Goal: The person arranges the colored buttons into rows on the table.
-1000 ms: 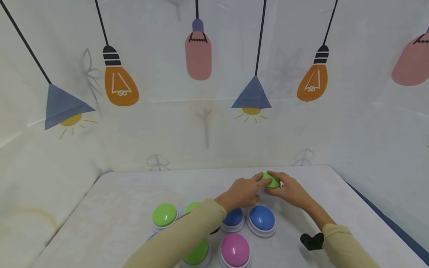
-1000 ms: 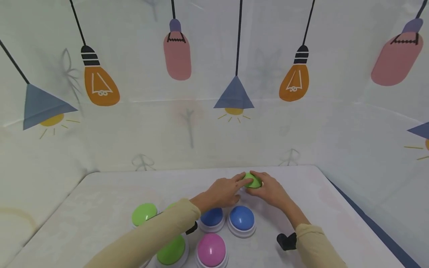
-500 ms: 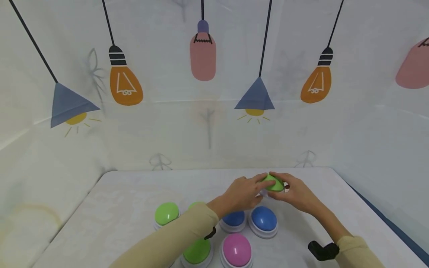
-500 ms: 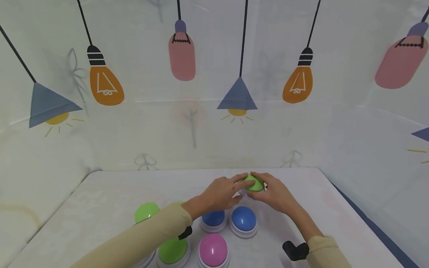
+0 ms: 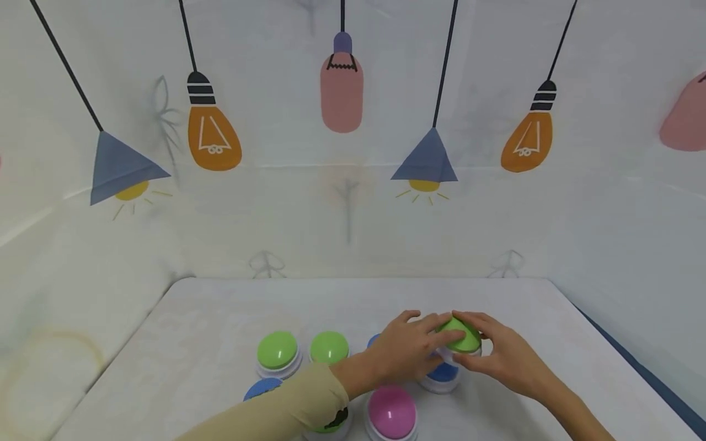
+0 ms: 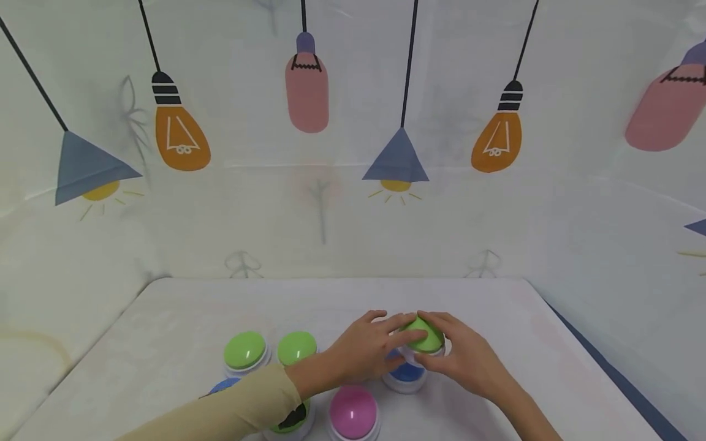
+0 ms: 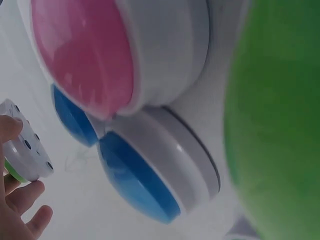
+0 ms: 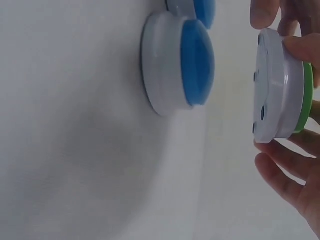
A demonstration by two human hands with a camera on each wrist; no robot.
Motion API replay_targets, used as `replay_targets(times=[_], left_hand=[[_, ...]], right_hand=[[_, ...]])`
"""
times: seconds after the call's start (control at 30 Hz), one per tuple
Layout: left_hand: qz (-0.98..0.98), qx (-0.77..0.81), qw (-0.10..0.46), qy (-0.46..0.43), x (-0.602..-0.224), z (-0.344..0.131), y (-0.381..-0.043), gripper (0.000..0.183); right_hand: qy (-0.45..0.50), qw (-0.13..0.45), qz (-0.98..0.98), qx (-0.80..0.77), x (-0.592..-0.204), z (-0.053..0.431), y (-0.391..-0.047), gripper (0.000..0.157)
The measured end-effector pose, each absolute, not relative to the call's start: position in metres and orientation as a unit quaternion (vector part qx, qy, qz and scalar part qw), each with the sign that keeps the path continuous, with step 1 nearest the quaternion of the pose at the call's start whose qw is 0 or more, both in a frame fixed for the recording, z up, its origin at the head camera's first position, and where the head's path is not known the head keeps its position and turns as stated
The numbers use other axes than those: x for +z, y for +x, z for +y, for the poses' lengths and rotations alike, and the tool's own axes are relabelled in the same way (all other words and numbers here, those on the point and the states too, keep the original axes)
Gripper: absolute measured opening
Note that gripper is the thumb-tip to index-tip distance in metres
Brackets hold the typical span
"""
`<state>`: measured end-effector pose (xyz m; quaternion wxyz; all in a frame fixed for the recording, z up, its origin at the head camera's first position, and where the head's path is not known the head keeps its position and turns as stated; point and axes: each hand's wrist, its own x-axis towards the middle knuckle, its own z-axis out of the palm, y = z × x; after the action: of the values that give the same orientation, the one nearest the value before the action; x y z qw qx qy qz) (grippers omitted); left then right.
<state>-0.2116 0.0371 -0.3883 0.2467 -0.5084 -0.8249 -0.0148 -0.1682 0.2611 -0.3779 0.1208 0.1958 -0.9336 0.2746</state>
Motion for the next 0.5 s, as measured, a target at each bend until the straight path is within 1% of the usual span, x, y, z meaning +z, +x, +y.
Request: replay_targets(times=[0.1,0.23,0.33,0.43,0.5], left_hand=[[-0.815,-0.011,0.265,-0.514,-0.392,0.038,-0.203,0.052],[-0.812,-0.009,0.26,-0.522,-0.393,0.039,-0.192,0.054],[-0.81,0.005,0.261,-0.526,-0.394,0.039,-0.182,0.052],[-0.804,0.025,0.27,-0.53,-0.396,0.037,-0.172,0.049],[-0.803,0.033,0.261,-0.535,-0.396,0.034,-0.166,0.049]], right_hand=[[0.194,0.135,-0.933,0.271,-0.382,0.262,-0.156,0.068],[0.198,0.162,-0.931,0.261,-0.388,0.262,-0.143,0.066],[0.207,0.18,-0.925,0.261,-0.393,0.262,-0.134,0.067],[0.213,0.185,-0.923,0.264,-0.4,0.263,-0.126,0.071],[0.216,0.183,-0.922,0.263,-0.406,0.264,-0.122,0.075]])
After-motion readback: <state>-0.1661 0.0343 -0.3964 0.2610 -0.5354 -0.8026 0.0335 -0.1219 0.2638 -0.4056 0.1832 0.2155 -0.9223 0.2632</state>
